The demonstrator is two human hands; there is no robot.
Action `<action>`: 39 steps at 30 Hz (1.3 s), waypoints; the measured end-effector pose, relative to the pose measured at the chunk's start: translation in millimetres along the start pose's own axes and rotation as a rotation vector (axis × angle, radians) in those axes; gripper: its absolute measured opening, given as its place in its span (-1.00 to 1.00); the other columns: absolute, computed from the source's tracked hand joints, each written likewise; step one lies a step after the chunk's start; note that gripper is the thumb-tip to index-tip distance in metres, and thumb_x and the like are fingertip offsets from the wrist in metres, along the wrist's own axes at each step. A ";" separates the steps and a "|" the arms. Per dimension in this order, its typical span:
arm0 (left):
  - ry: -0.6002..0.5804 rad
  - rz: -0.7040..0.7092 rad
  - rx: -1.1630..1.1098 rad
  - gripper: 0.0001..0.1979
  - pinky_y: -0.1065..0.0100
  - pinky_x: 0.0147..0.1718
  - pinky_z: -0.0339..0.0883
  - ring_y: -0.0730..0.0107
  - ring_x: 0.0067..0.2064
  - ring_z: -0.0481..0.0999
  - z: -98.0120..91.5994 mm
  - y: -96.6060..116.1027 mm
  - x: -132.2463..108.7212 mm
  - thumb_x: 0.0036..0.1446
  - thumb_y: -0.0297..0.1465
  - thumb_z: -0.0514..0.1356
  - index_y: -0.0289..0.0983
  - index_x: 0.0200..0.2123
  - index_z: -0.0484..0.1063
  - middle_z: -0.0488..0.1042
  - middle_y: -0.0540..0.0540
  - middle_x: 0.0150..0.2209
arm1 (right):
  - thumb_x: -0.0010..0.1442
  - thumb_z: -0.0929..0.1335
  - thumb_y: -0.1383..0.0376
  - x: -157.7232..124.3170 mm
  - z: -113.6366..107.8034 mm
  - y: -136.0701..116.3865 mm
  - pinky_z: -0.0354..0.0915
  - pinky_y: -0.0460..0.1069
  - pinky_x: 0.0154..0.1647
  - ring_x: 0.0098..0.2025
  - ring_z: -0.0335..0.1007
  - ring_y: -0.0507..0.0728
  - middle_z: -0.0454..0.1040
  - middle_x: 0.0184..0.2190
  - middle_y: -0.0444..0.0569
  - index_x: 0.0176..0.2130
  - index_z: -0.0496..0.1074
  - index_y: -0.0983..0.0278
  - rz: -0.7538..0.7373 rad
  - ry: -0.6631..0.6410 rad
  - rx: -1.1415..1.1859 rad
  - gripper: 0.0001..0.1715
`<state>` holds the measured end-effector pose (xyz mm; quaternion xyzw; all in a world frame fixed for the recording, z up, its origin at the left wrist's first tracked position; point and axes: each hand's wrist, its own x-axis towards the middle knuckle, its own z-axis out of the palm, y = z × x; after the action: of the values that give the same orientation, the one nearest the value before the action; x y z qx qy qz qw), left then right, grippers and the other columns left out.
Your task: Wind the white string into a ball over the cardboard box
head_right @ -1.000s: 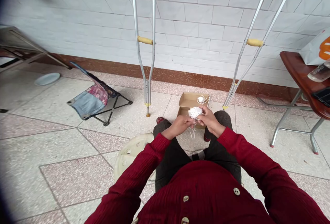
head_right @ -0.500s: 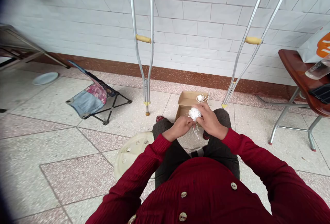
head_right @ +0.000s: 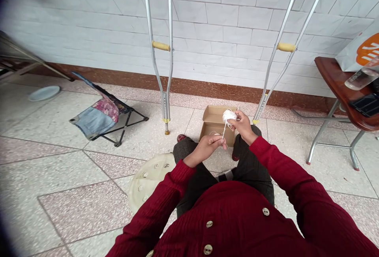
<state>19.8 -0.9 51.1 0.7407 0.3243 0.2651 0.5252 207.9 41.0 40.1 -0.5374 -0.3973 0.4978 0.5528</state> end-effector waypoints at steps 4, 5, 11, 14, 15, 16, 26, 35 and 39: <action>-0.105 -0.059 -0.125 -0.58 0.35 -0.11 0.28 0.35 -0.24 0.51 0.3 -17.9 -17.5 0.28 -0.17 0.09 -0.34 -0.44 0.53 0.58 -0.13 -0.34 | -0.10 0.47 0.23 26.9 -5.2 -2.7 0.08 -0.17 -0.73 -0.64 0.25 -0.05 0.40 -0.57 -0.16 -0.38 0.32 0.27 0.190 0.127 0.094 -0.69; -0.110 -0.083 -0.145 -0.58 0.35 -0.11 0.28 0.34 -0.24 0.51 -0.3 -26.1 -22.8 0.27 -0.16 0.10 -0.34 -0.43 0.53 0.58 -0.14 -0.35 | -0.09 0.47 0.22 29.3 -6.6 -6.2 0.08 -0.17 -0.72 -0.64 0.24 -0.06 0.41 -0.56 -0.14 -0.40 0.32 0.28 0.224 0.120 0.113 -0.69; -0.029 -0.207 -0.065 -0.64 0.38 -0.28 0.29 0.38 -0.39 0.48 -9.3 -71.2 -30.8 0.29 -0.20 0.04 -0.36 -0.19 0.50 0.55 -0.08 -0.47 | -0.07 0.44 0.17 -6.0 -6.0 -29.6 0.16 -0.15 -0.65 -0.58 0.26 -0.05 0.45 -0.49 -0.10 -0.31 0.40 0.28 0.317 -0.215 0.137 -0.68; -0.005 -0.139 0.199 -0.71 0.41 -0.31 0.24 0.37 -0.39 0.48 -17.9 -71.4 -9.5 0.26 -0.34 0.03 -0.31 -0.21 0.54 0.55 -0.06 -0.45 | -0.14 0.46 0.21 -35.9 -3.6 -26.1 0.08 -0.16 -0.70 -0.62 0.23 -0.05 0.44 -0.53 -0.14 -0.26 0.43 0.28 0.460 -0.584 0.038 -0.62; -0.002 -0.102 0.295 -0.72 0.41 -0.30 0.23 0.35 -0.36 0.49 -21.3 -67.5 0.1 0.25 -0.38 0.04 -0.29 -0.21 0.55 0.56 -0.06 -0.43 | -0.16 0.46 0.24 -42.4 -3.8 -21.7 0.05 -0.17 -0.72 -0.65 0.21 -0.06 0.43 -0.56 -0.16 -0.27 0.43 0.29 0.506 -0.700 -0.044 -0.62; 0.000 -0.065 0.387 -0.73 0.40 -0.28 0.22 0.33 -0.33 0.50 -24.9 -62.0 9.9 0.23 -0.41 0.04 -0.26 -0.21 0.56 0.56 -0.06 -0.40 | -0.17 0.47 0.26 -46.1 -4.6 -16.2 0.04 -0.18 -0.73 -0.68 0.19 -0.07 0.41 -0.59 -0.18 -0.29 0.44 0.30 0.539 -0.783 -0.145 -0.64; -0.094 -0.069 0.833 -0.86 0.24 -0.20 0.18 0.10 -0.29 0.52 -51.4 -13.5 44.9 0.08 -0.47 0.19 -0.29 -0.48 0.53 0.50 -0.21 -0.49 | -0.04 0.43 0.13 -9.8 -18.2 15.4 -0.03 -0.13 -0.71 -0.71 0.17 -0.03 0.31 -0.74 -0.17 -0.52 0.36 0.28 0.335 -0.619 -0.775 -0.71; 0.012 -0.198 0.616 -0.79 0.32 -0.32 0.25 0.27 -0.42 0.50 -40.4 -8.7 43.3 0.15 -0.42 0.11 -0.31 -0.49 0.47 0.51 -0.14 -0.54 | -0.09 0.46 0.08 22.7 15.9 33.3 0.13 -0.05 -0.40 -0.31 0.44 0.16 0.52 -0.36 -0.01 -0.28 0.42 0.27 -0.109 -0.142 -1.145 -0.59; -0.041 -0.236 -0.093 -0.74 0.36 -0.37 0.31 0.39 -0.54 0.46 -39.7 -14.7 27.5 0.21 -0.29 0.07 -0.31 -0.42 0.43 0.43 -0.01 -0.66 | -0.05 0.44 0.09 28.6 14.0 25.0 0.16 -0.03 -0.32 -0.29 0.42 0.15 0.51 -0.34 -0.03 -0.21 0.41 0.27 -0.200 -0.063 -1.105 -0.57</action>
<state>5.6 47.6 50.8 0.6776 0.3856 0.2010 0.5932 196.5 69.9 14.0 -0.6916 -0.6643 0.1769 0.2214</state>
